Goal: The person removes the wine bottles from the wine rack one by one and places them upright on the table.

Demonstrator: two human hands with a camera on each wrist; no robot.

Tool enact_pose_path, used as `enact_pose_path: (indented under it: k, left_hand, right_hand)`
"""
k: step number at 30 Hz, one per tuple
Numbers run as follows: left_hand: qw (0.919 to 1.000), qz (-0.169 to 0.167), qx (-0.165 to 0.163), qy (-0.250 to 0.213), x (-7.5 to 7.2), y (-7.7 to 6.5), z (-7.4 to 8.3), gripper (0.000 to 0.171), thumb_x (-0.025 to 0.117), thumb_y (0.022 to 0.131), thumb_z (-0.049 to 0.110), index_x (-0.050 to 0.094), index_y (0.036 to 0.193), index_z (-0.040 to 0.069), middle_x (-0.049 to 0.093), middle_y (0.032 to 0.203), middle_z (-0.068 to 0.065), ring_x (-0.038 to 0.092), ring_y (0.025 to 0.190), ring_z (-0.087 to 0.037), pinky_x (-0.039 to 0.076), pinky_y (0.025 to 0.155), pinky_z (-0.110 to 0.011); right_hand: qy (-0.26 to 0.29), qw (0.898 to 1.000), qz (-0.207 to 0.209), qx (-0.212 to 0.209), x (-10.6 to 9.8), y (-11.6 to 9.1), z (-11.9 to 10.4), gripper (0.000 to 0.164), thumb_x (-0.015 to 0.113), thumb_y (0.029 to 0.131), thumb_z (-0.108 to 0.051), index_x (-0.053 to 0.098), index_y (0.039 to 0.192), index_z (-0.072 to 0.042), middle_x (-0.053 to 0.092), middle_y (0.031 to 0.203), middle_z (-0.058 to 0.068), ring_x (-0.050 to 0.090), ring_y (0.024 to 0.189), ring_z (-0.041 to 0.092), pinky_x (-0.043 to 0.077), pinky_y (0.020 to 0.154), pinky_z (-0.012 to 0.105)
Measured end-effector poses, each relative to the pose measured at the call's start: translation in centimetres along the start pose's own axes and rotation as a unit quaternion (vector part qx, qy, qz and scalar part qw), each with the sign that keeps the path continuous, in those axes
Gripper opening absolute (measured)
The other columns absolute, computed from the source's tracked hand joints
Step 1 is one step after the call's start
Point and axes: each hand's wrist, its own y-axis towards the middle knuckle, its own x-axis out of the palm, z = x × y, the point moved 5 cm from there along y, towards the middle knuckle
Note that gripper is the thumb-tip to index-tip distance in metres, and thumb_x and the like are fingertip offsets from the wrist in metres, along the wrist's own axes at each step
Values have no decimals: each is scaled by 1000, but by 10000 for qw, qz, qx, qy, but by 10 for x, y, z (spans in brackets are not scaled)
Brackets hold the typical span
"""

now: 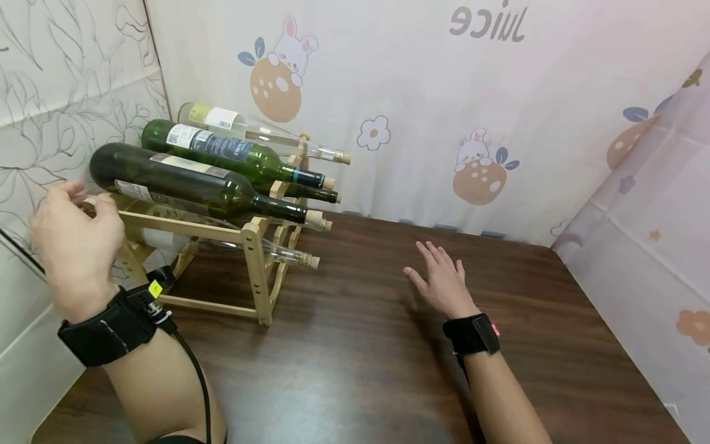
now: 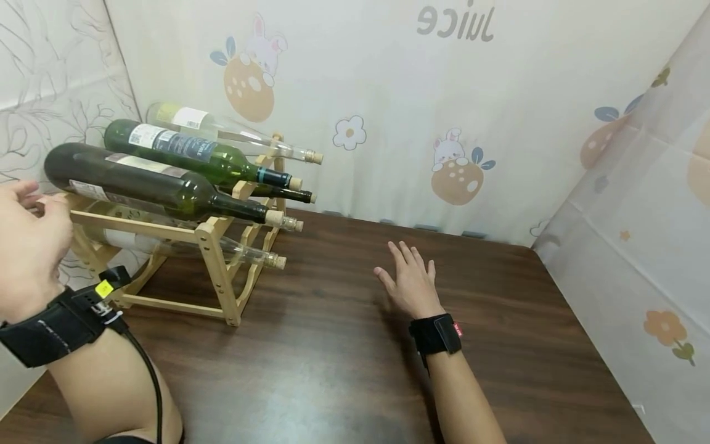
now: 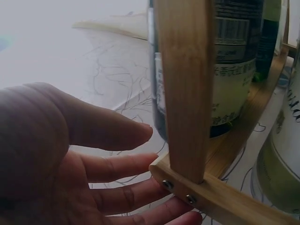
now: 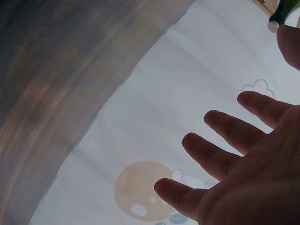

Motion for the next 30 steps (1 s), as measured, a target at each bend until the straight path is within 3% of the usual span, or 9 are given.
enact_pose_path:
  k: [4, 11, 18, 26, 30]
  left_hand:
    - [9991, -291, 143, 276, 1, -1, 0, 64, 34, 104, 26, 32, 163, 2, 36, 168, -23, 25, 159, -41, 20, 131, -52]
    - [9950, -672, 382, 635, 2, 6, 5, 65, 31, 105, 26, 28, 162, -5, 31, 168, -30, 21, 157, -51, 18, 130, -60]
    - [9956, -560, 301, 690, 3, 7, 2, 63, 32, 105, 27, 36, 161, -1, 36, 167, -26, 24, 157, -51, 22, 128, -61]
    - [9958, -382, 276, 782, -2, 7, 2, 60, 36, 104, 29, 47, 155, -2, 46, 161, -26, 31, 154, -52, 25, 126, -62]
    - [9960, -318, 316, 769, -3, 9, 0, 59, 38, 103, 29, 51, 152, -1, 50, 158, -24, 34, 152, -53, 28, 125, -62]
  right_hand:
    - [49, 10000, 57, -31, -2, -5, -4, 73, 55, 109, -46, 28, 167, -11, 25, 173, 24, 19, 161, 46, 8, 122, 79]
    - [216, 9987, 329, -315, -10, -10, -22, 72, 57, 108, -44, 30, 166, -12, 28, 172, 23, 22, 161, 44, 11, 124, 76]
    - [999, 9902, 576, -794, -17, -8, -52, 68, 59, 108, -40, 34, 165, -12, 36, 170, 18, 32, 158, 40, 25, 125, 67]
    - [2099, 9679, 886, -1065, -26, 7, -88, 58, 60, 108, -34, 44, 159, -11, 49, 162, 14, 46, 150, 34, 39, 121, 56]
    - [2916, 9473, 848, -1016, -23, 10, -105, 51, 61, 108, -27, 49, 155, -9, 55, 156, 15, 53, 144, 34, 43, 119, 55]
